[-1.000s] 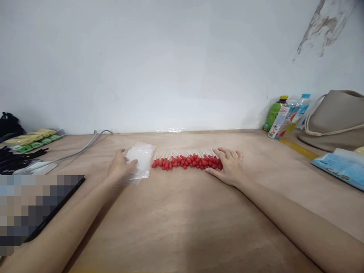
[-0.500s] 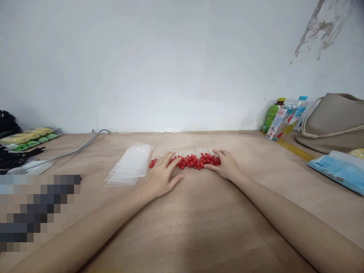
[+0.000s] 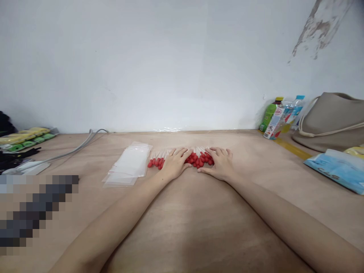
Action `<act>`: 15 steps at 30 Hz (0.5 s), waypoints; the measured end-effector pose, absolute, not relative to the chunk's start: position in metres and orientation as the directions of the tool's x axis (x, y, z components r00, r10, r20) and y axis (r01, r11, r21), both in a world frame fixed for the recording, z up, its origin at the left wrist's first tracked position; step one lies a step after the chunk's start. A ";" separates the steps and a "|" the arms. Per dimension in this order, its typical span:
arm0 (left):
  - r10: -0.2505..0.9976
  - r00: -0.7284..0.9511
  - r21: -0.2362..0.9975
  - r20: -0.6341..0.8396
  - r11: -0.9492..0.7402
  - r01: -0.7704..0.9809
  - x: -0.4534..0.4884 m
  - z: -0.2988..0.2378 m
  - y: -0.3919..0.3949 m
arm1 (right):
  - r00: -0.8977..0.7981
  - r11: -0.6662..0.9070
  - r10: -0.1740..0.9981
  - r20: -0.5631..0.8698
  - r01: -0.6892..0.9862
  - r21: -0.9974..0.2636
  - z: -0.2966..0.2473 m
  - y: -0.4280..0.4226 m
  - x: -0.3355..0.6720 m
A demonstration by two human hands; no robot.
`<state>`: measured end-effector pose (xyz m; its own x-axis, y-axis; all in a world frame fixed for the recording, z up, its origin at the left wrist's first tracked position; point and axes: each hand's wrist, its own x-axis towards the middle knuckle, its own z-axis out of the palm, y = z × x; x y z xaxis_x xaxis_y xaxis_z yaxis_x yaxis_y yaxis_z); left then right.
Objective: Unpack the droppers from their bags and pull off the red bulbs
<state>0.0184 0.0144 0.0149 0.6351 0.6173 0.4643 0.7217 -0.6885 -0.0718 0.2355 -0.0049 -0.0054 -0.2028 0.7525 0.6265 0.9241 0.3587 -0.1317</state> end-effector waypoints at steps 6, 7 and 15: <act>0.573 0.624 0.009 0.532 -0.740 0.672 0.026 0.018 0.011 | -0.236 0.398 0.791 0.565 0.900 -0.181 -0.002 -0.002 0.231; 0.576 0.606 0.033 0.549 -0.739 0.673 0.029 0.018 0.011 | -0.247 0.409 0.798 0.550 0.892 -0.194 -0.002 -0.002 0.231; 0.594 0.451 0.107 0.666 -0.675 0.730 0.047 0.022 0.019 | -0.273 0.451 0.774 0.571 0.871 -0.195 -0.002 -0.006 0.234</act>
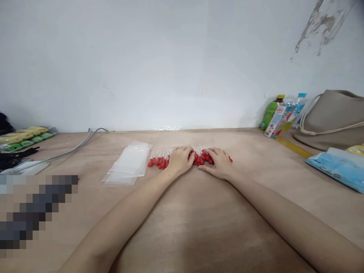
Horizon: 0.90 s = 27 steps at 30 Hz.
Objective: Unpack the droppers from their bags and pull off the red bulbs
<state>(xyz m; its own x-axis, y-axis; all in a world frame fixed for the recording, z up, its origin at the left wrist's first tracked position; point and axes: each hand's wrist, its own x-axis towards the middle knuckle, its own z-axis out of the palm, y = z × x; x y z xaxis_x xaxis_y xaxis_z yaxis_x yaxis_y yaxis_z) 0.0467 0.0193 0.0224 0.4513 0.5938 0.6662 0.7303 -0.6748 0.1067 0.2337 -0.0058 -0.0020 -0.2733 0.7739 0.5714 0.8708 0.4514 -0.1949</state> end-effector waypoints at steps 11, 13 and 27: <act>0.505 0.212 0.315 0.837 -0.760 0.569 0.016 0.011 -0.010 | -0.280 0.538 0.616 0.736 0.832 -0.134 -0.001 -0.027 0.230; 0.541 0.280 0.346 0.793 -0.779 0.523 0.002 0.009 -0.020 | -0.280 0.561 0.567 0.775 0.820 -0.114 -0.001 -0.030 0.227; 0.600 0.563 0.304 0.568 -0.789 0.535 -0.026 0.018 -0.039 | -0.481 0.684 0.546 0.686 0.729 -0.034 0.000 -0.036 0.199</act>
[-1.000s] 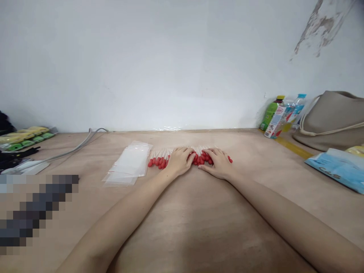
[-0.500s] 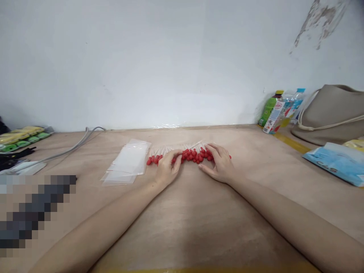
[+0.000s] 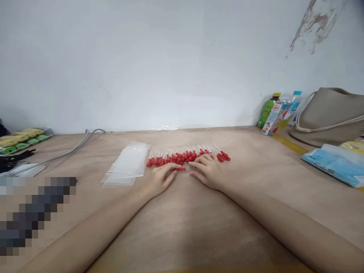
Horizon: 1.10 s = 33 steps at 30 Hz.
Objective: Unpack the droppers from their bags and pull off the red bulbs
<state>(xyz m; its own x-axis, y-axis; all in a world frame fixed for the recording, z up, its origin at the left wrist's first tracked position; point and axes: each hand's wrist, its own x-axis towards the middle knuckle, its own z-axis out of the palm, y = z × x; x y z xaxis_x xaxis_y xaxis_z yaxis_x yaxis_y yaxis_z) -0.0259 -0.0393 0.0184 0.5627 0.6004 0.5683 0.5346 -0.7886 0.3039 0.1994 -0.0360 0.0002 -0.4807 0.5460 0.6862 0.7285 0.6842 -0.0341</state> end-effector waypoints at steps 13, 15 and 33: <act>0.510 0.650 0.200 0.563 -0.848 0.492 -0.018 0.012 -0.035 | -0.540 0.733 0.569 0.620 0.674 -0.087 -0.006 -0.040 0.188; 0.501 0.648 0.205 0.574 -0.854 0.479 -0.014 0.010 -0.032 | -0.547 0.758 0.546 0.635 0.644 -0.097 -0.007 -0.040 0.187; 0.466 0.705 0.055 0.535 -0.852 0.521 -0.012 0.012 -0.032 | -0.569 0.849 0.388 0.725 0.526 -0.041 -0.011 -0.038 0.191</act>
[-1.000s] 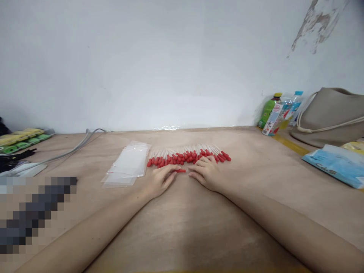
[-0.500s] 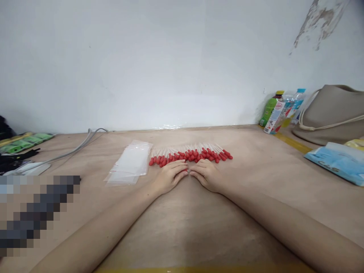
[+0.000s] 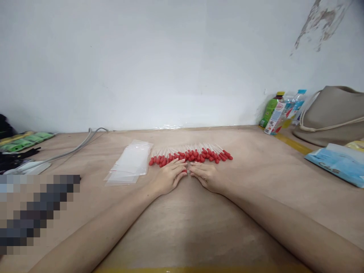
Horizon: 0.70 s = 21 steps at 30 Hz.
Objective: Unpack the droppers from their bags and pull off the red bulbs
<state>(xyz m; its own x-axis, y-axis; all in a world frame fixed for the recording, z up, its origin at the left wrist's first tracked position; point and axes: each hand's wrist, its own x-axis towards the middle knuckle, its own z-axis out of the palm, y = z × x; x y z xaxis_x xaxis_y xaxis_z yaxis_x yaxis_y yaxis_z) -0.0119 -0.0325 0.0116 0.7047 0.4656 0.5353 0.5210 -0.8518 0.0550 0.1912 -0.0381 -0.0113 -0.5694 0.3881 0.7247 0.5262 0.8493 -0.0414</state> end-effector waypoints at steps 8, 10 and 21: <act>0.452 0.737 0.050 0.503 -0.866 0.497 -0.011 0.016 -0.038 | -0.641 0.834 0.268 0.719 0.528 0.160 -0.006 -0.042 0.192; 0.453 0.738 0.059 0.499 -0.868 0.493 -0.012 0.016 -0.038 | -0.646 0.831 0.266 0.715 0.530 0.169 -0.006 -0.043 0.194; 0.547 0.581 0.114 0.603 -0.780 0.615 -0.062 0.008 -0.035 | -0.432 0.655 0.475 0.767 0.756 0.020 -0.014 -0.037 0.230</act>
